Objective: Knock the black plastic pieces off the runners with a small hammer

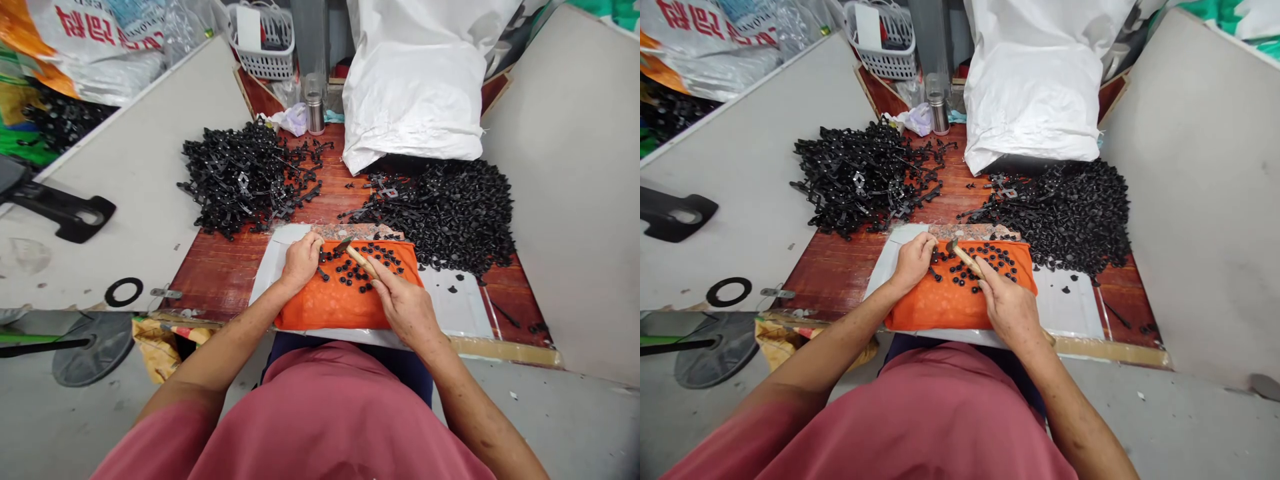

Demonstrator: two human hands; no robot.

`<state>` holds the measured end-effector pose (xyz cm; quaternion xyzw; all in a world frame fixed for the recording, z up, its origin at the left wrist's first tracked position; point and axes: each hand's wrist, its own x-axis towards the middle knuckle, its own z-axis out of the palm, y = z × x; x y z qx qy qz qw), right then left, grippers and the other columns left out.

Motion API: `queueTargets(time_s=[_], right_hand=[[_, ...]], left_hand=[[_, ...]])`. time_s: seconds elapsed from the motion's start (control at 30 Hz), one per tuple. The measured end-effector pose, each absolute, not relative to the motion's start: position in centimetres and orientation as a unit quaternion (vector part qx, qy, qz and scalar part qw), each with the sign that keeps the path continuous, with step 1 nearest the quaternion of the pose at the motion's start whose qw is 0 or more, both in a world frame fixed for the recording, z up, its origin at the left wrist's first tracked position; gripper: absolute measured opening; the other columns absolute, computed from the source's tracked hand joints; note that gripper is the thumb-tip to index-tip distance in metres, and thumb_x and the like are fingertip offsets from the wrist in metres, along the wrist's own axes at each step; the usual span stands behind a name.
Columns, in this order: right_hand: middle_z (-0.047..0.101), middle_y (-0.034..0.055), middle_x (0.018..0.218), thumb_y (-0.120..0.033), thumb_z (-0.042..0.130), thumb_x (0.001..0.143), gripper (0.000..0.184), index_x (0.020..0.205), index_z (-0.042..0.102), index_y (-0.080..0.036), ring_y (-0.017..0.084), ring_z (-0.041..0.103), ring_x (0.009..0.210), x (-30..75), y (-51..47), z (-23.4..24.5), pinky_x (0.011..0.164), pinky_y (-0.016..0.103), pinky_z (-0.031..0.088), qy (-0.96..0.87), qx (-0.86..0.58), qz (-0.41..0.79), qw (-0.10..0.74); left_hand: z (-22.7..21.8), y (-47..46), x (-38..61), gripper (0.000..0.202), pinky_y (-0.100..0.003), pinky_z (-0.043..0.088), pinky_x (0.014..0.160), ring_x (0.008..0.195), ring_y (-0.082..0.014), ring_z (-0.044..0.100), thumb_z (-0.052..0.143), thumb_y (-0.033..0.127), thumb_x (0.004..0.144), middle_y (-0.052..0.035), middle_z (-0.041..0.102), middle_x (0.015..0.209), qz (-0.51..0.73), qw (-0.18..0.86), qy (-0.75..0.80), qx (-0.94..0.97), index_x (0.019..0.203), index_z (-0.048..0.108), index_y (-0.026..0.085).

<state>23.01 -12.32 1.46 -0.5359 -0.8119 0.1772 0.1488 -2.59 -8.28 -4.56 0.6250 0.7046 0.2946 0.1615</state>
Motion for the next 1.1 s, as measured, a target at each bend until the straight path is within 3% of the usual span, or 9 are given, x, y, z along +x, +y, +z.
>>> queueTargets(time_s=[0.33,0.57,0.73,0.87,1.03,1.1], right_hand=[[0.081,0.0025,0.105,-0.032,0.047,0.106,0.048,0.154,0.050,-0.035,0.020,0.076,0.082,23.2,-12.2,1.2,0.070,0.029,0.058,-0.822,-0.538,0.147,0.114],[0.079,0.0056,0.111,-0.031,0.041,0.108,0.051,0.159,0.045,-0.032,0.020,0.075,0.089,22.2,-12.2,1.8,0.083,0.030,0.059,-0.835,-0.515,0.123,0.149],[0.078,0.0047,0.087,-0.030,0.046,0.105,0.054,0.159,0.045,-0.036,0.021,0.072,0.070,21.3,-11.7,1.6,0.068,0.030,0.058,-0.848,-0.521,0.083,0.050],[0.078,0.0072,0.101,-0.030,0.041,0.107,0.055,0.162,0.039,-0.035,0.021,0.074,0.080,21.1,-11.8,1.8,0.074,0.031,0.058,-0.846,-0.519,0.079,0.090],[0.078,0.0041,0.085,-0.029,0.046,0.105,0.054,0.158,0.044,-0.039,0.023,0.073,0.069,20.9,-11.7,1.9,0.063,0.031,0.055,-0.857,-0.507,0.089,0.025],[0.079,0.0040,0.091,-0.029,0.046,0.106,0.053,0.159,0.044,-0.037,0.022,0.074,0.074,21.1,-11.7,2.0,0.068,0.031,0.056,-0.856,-0.502,0.103,0.064]], left_hand=[[-4.1,-8.3,-2.2,0.021,-0.032,0.044,0.084,0.088,-0.0220,0.068,0.046,0.023,0.102,-0.0051,0.076,0.095,0.251,0.140,0.716,0.636,0.095,0.066,0.023],[-4.3,-8.4,-2.2,0.020,-0.033,0.043,0.088,0.089,-0.0220,0.068,0.046,0.023,0.101,-0.0044,0.076,0.095,0.242,0.128,0.721,0.636,0.097,0.066,0.024],[-4.3,-8.3,-2.2,0.019,-0.034,0.043,0.087,0.089,-0.0227,0.068,0.046,0.022,0.101,-0.0049,0.076,0.093,0.237,0.124,0.723,0.637,0.098,0.065,0.024],[-4.3,-8.3,-2.2,0.019,-0.034,0.042,0.086,0.087,-0.0232,0.068,0.046,0.022,0.101,-0.0047,0.074,0.088,0.232,0.127,0.724,0.637,0.097,0.064,0.023],[-4.2,-8.3,-2.1,0.019,-0.034,0.042,0.085,0.085,-0.0226,0.067,0.045,0.018,0.100,-0.0044,0.074,0.087,0.223,0.129,0.724,0.640,0.096,0.063,0.023],[-4.2,-8.4,-2.0,0.019,-0.034,0.041,0.085,0.084,-0.0227,0.067,0.046,0.018,0.100,-0.0042,0.073,0.085,0.218,0.127,0.727,0.638,0.096,0.063,0.023]])
